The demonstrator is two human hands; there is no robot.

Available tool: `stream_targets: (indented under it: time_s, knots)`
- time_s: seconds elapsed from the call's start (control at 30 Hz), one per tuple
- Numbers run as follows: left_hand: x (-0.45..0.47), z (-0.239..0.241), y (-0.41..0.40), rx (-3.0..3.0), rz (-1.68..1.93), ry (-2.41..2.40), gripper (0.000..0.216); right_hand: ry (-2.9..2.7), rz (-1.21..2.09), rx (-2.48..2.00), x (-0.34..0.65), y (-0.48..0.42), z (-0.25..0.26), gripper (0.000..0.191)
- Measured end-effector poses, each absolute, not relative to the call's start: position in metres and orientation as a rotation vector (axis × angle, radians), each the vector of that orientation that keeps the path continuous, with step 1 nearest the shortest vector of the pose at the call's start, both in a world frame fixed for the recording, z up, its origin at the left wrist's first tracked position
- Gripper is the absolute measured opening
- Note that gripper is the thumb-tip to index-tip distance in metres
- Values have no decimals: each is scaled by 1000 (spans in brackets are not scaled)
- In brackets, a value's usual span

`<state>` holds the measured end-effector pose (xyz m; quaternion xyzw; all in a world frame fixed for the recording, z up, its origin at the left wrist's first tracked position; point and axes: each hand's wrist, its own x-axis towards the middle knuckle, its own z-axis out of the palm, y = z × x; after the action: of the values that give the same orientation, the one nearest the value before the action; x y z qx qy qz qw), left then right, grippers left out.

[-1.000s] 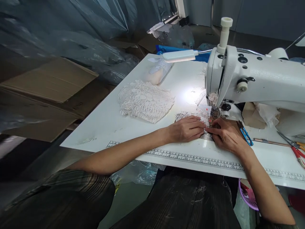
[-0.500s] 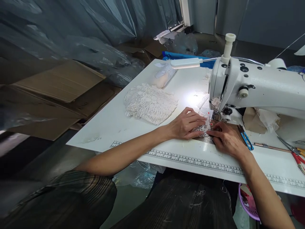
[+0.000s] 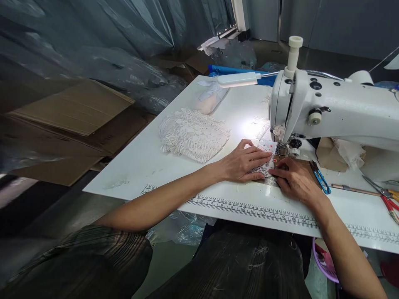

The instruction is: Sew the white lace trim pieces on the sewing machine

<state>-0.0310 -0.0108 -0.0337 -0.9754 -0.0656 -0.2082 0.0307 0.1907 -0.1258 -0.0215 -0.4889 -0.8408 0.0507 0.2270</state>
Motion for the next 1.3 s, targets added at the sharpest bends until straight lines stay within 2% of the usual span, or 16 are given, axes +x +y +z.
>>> stream_targets:
  time_s: [0.27, 0.83, 1.3]
  knots:
    - [-31, -35, -11, -3026, -624, -214, 34, -2314, 144, -1362, 190, -126, -22, 34]
    - [-27, -29, -14, -2980, -566, -228, 34, -2327, 126, -1313, 191, -125, -23, 35]
    - [-12, -8, -3, -2916, -259, -200, 34, -2326, -11, -1409, 185, -124, -22, 34]
